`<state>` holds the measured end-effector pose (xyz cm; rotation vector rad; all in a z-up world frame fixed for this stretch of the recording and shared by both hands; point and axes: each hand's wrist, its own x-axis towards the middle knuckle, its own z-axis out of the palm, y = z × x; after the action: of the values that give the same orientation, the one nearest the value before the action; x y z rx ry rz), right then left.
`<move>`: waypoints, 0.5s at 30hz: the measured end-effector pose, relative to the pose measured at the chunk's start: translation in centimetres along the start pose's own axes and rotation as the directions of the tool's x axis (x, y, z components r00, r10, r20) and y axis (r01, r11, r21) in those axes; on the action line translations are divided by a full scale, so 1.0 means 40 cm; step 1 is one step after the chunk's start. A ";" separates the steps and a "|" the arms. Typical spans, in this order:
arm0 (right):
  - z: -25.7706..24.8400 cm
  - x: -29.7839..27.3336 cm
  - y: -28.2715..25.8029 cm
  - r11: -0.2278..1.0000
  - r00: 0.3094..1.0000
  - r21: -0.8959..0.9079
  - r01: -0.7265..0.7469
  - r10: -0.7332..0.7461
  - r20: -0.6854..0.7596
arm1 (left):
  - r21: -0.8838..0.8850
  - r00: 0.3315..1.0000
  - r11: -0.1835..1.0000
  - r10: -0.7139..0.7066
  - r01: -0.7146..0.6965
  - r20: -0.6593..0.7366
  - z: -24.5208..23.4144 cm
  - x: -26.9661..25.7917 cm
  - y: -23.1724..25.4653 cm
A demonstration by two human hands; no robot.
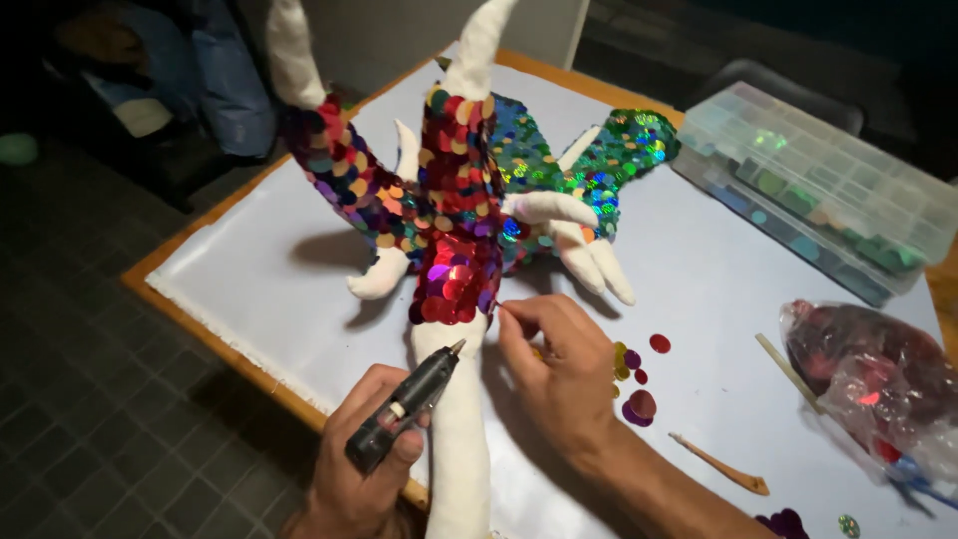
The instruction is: Applying sequins to a plush object using a hot glue gun
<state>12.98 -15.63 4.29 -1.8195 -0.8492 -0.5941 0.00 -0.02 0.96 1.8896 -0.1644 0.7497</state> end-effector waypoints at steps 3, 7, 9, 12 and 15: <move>0.020 -0.005 0.019 0.992 0.992 -0.015 0.123 -0.123 0.010 | 0.020 1.000 1.000 -0.013 0.013 0.020 -0.003 0.000 -0.008; 0.027 -0.007 0.013 0.982 0.982 -0.014 0.187 -0.187 0.023 | 0.056 0.997 0.996 -0.072 0.071 0.030 -0.004 -0.002 -0.003; 0.028 -0.011 0.017 0.983 0.983 -0.016 0.182 -0.182 0.028 | 0.047 0.997 0.997 -0.065 0.063 0.033 -0.004 -0.001 -0.010; 0.033 -0.017 0.021 0.984 0.983 -0.019 0.180 -0.179 0.029 | 0.028 0.997 0.997 -0.070 0.069 0.032 -0.002 -0.005 -0.010; 0.036 -0.021 0.026 0.984 0.984 -0.012 0.177 -0.176 0.035 | 0.020 0.994 0.994 -0.107 0.107 0.027 -0.002 -0.005 -0.005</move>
<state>13.29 -14.82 2.55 -1.7838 -1.0389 -0.6851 -0.11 0.09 0.69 1.9111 -0.0737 0.6539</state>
